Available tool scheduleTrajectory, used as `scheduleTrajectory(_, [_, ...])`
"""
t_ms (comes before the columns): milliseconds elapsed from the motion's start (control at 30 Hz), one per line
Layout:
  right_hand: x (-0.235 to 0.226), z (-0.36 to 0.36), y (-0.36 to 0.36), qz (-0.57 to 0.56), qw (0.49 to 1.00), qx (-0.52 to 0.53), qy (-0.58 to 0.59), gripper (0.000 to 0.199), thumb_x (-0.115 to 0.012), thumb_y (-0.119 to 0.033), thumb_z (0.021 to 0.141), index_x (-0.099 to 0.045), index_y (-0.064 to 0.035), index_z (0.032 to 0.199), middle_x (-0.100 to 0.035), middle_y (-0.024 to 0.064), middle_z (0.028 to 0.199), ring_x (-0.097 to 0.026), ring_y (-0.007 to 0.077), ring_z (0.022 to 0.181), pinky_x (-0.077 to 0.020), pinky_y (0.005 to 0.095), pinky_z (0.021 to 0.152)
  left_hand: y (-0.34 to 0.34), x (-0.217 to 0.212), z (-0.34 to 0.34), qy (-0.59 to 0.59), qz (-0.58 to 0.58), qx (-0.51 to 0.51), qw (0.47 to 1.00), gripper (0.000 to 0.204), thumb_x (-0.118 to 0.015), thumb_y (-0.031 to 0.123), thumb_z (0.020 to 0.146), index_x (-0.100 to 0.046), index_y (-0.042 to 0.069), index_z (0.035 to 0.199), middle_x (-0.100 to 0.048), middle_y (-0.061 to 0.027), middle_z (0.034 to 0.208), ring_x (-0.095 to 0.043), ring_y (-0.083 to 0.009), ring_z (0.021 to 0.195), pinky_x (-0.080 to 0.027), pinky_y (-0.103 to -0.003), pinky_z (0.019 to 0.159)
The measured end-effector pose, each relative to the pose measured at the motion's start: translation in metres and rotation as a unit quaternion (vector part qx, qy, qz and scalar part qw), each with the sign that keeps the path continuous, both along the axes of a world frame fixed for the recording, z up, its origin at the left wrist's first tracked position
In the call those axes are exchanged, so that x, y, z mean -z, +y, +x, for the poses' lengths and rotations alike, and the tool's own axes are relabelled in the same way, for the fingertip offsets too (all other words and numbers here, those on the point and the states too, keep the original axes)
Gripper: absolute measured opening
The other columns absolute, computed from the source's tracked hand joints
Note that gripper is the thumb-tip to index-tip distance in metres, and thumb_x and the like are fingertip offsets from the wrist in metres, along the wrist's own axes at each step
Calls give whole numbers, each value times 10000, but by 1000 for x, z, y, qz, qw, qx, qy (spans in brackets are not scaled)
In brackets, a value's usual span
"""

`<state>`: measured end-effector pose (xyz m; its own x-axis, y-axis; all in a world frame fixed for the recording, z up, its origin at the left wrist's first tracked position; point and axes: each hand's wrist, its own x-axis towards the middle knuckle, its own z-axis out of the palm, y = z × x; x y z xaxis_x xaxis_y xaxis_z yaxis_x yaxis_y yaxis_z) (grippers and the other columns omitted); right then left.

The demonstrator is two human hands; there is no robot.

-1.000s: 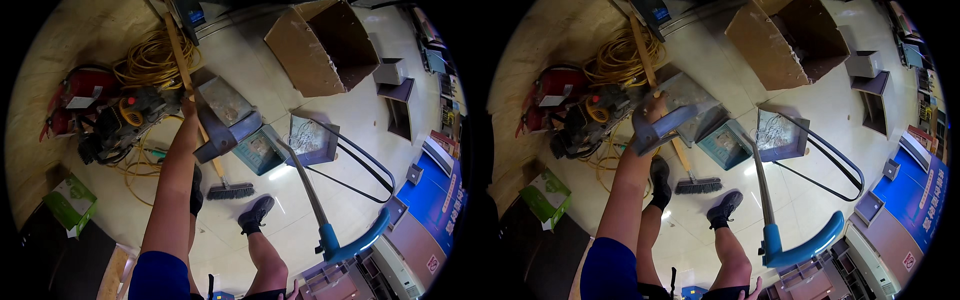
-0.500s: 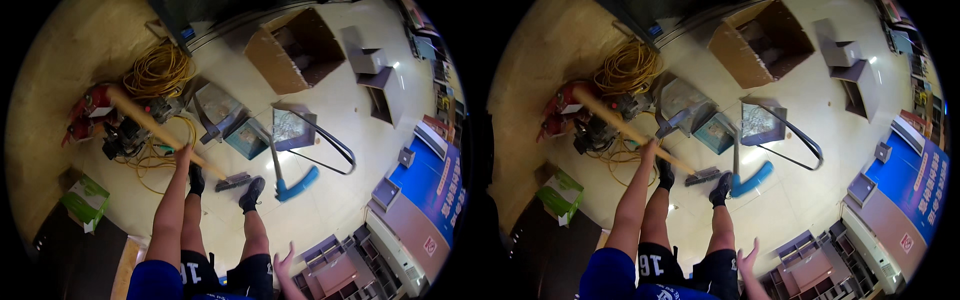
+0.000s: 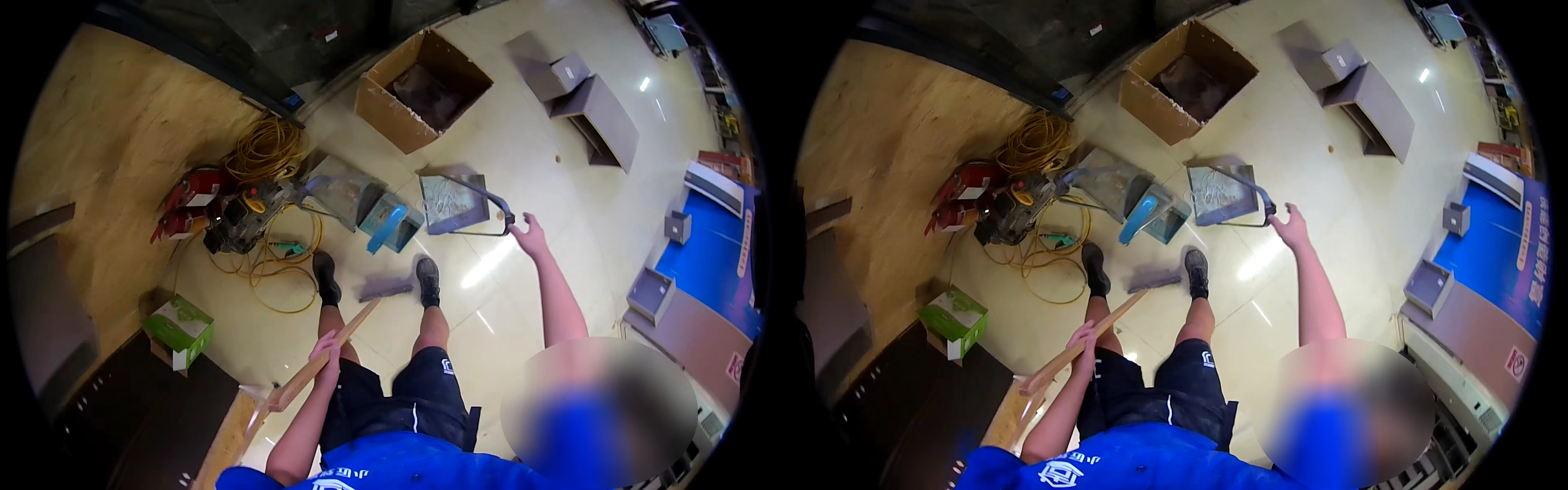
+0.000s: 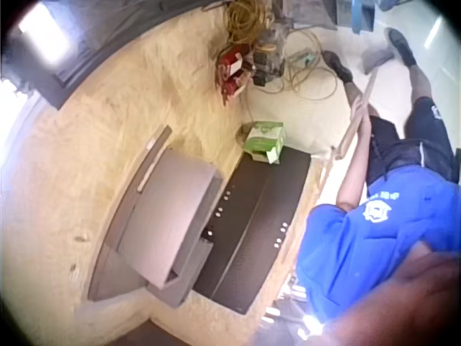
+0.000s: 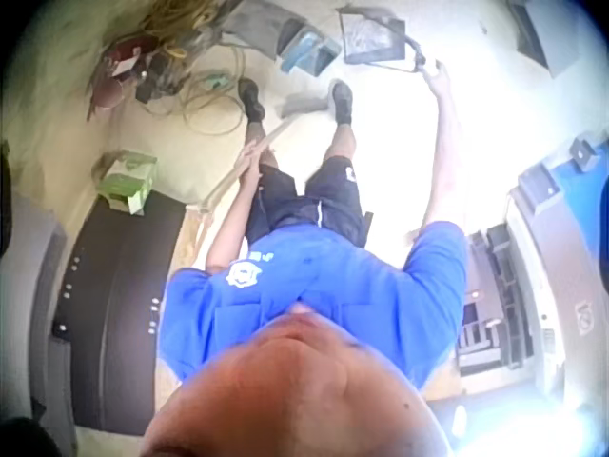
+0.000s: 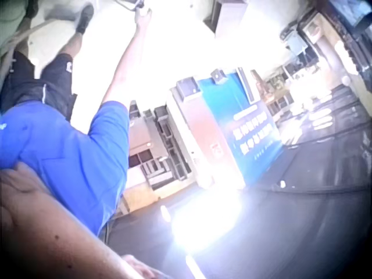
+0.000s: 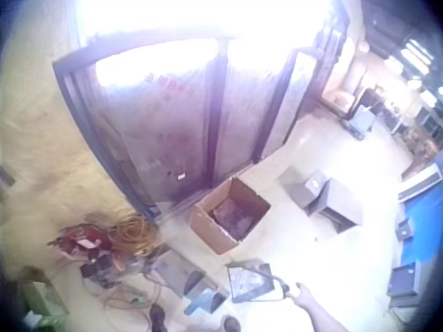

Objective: The person uses a cordless drill to assemble a small wooden frame on a workbench, then picks up a broom and dustpan to sweep wood shavings and debris from the floor. The person moves around the workshop to gather the debris into a pile.

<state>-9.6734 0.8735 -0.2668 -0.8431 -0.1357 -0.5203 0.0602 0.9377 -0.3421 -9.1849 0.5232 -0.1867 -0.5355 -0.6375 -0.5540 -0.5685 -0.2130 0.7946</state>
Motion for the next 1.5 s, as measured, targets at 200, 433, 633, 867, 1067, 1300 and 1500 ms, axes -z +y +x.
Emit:
scheduleTrajectory(200, [7, -16, -13, -84, 996, -1, -8, 642, -692, -342, 803, -489, 5, 1304, -594, 241, 1232, -572, 399, 1145, -465, 414, 973, 82, -84, 4, -31, -78, -162, 983, 250, -555, 144, 940, -542, 9, 1150, -573, -170, 1264, -524, -278, 1215, -367, -392, 1086])
scheduleTrajectory(433, [-94, 15, -121, -342, 886, -215, 227, 636, -702, -148, 744, -455, -44, 1320, -451, 212, 1376, -413, 369, 1300, -328, 475, 1096, 118, -143, 34, -13, -156, -313, 937, 213, -539, 116, 961, -469, 13, 1134, -596, -175, 1195, -560, -263, 1154, -397, -391, 1062])
scheduleTrajectory(633, [-184, 87, -268, -153, 723, -640, 211, 594, -717, -218, 740, -529, -76, 1285, -497, 175, 1355, -463, 351, 1272, -347, 484, 1082, 146, -162, 67, -23, -221, -379, 898, 350, -544, 92, 968, -302, 21, 1211, -595, -207, 1184, -573, -282, 1143, -436, -391, 1038])
scheduleTrajectory(867, [-116, 141, -311, 189, 655, -732, 8, 295, -660, -253, 730, -706, -112, 985, -700, 132, 991, -669, 309, 950, -553, 419, 801, 230, -189, 195, -56, -188, -563, 803, 327, -528, 142, 981, -407, -57, 1211, -583, -192, 1183, -597, -291, 1125, -553, -406, 895])
scheduleTrajectory(1067, [-182, 279, -318, 164, 611, -772, 60, 260, -655, -267, 705, -714, -118, 910, -696, 147, 919, -664, 338, 898, -546, 442, 772, 300, -205, 308, -24, -133, -693, 708, 401, -457, 312, 1019, -581, -69, 1036, -617, -136, 1137, -630, -274, 1040, -570, -436, 841])
scheduleTrajectory(1300, [-246, 502, -325, 149, 543, -822, 84, 401, -712, -353, 715, -684, -84, 1011, -681, 178, 1031, -655, 361, 951, -530, 465, 794, 378, -312, 502, 37, -409, -762, 501, 347, -446, 289, 1020, -506, 21, 807, -535, -85, 709, -541, -216, 694, -499, -391, 664])
scheduleTrajectory(1500, [-234, 756, -316, 85, 435, -895, -44, 454, -756, -376, 726, -688, -85, 1069, -674, 209, 1031, -638, 365, 1003, -507, 446, 870, 459, -354, 638, 220, -492, -764, 354, 358, -486, 274, 989, -348, 118, 697, -312, 6, 561, -322, -130, 519, -371, -322, 558])
